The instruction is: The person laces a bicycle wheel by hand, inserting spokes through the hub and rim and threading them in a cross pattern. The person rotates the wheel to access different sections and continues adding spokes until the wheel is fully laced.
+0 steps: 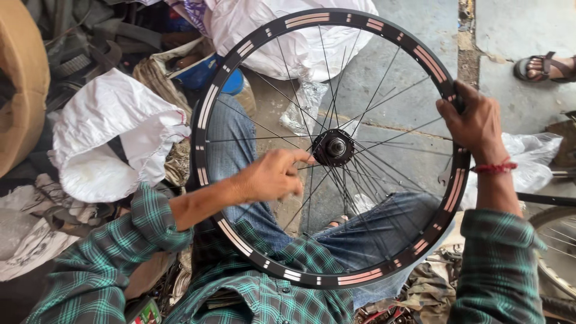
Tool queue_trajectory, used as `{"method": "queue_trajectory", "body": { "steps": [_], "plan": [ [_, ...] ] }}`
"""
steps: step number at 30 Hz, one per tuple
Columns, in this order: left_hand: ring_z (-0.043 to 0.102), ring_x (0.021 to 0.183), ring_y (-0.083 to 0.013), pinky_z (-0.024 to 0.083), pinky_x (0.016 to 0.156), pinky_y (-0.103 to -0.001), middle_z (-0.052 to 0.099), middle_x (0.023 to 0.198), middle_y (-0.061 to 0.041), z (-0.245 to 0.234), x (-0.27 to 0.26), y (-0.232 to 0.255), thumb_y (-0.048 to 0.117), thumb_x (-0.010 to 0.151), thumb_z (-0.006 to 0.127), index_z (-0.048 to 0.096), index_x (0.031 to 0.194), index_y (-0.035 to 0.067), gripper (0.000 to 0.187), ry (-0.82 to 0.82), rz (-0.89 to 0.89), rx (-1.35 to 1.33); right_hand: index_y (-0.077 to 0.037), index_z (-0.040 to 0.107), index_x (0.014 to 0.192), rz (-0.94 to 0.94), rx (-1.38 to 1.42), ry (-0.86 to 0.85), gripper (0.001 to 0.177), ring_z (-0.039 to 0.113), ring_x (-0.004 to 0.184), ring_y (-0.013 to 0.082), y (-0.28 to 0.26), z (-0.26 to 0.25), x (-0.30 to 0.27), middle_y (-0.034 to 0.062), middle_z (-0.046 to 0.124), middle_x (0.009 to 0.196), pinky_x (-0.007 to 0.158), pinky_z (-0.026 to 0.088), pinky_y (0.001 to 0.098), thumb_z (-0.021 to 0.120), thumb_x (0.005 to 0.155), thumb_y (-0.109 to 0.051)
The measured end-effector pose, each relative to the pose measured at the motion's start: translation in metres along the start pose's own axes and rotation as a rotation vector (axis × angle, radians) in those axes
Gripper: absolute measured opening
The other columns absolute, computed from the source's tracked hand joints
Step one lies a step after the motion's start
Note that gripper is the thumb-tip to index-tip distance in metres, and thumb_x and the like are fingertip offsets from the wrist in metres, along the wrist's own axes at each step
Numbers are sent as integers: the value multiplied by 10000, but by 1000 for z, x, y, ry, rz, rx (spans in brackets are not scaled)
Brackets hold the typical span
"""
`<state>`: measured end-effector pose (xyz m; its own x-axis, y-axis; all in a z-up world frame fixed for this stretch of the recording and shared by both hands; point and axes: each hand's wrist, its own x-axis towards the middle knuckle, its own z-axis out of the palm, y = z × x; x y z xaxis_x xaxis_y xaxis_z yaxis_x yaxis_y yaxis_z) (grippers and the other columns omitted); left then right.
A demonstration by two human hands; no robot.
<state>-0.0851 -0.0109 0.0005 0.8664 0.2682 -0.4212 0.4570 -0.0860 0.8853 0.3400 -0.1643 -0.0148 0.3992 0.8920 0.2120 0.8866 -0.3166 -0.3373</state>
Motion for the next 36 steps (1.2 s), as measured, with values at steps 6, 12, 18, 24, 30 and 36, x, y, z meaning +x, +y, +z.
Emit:
{"method": "queue_trajectory", "body": {
  "steps": [6,12,18,24,30,36],
  "plan": [
    [750,720,-241,564,686,-403,776,863,-126,-68,30,1,56,735,649,764,1088,96,373,117,285,897,54,670,1340,-83,-27,15,517,735,914,357,-12,4,16,241,732,1004,835,559,413,757,983,-310],
    [741,909,-237,594,817,-440,731,910,-83,-99,50,11,92,917,659,740,859,122,105,192,441,1688,47,666,1331,-98,21,59,499,736,958,348,-17,9,6,228,729,1060,845,559,405,770,1000,-312],
    [693,1025,-264,578,875,-469,709,1090,-115,-82,79,38,146,868,707,736,1020,134,155,742,750,1457,-12,696,1361,25,4,38,471,728,832,329,-26,6,-6,195,734,940,765,538,410,750,994,-303],
    [735,789,-181,610,683,-332,734,947,-75,2,59,-17,124,889,637,654,1094,38,223,530,267,86,-25,715,1329,75,45,24,423,698,729,269,-32,4,-13,159,700,835,707,513,382,727,999,-288],
    [640,709,-125,512,645,-322,709,839,-3,15,64,-33,282,989,532,721,987,103,260,195,-111,-722,-18,715,1276,2,35,57,389,693,731,249,-36,6,-10,146,697,833,710,515,374,741,991,-281],
    [611,754,-86,500,672,-299,684,871,12,10,75,-23,297,992,549,684,963,133,214,157,-68,-682,-7,728,1182,49,-2,31,330,651,682,254,-37,3,-14,157,660,780,687,491,390,751,1000,-281]
  ]
}}
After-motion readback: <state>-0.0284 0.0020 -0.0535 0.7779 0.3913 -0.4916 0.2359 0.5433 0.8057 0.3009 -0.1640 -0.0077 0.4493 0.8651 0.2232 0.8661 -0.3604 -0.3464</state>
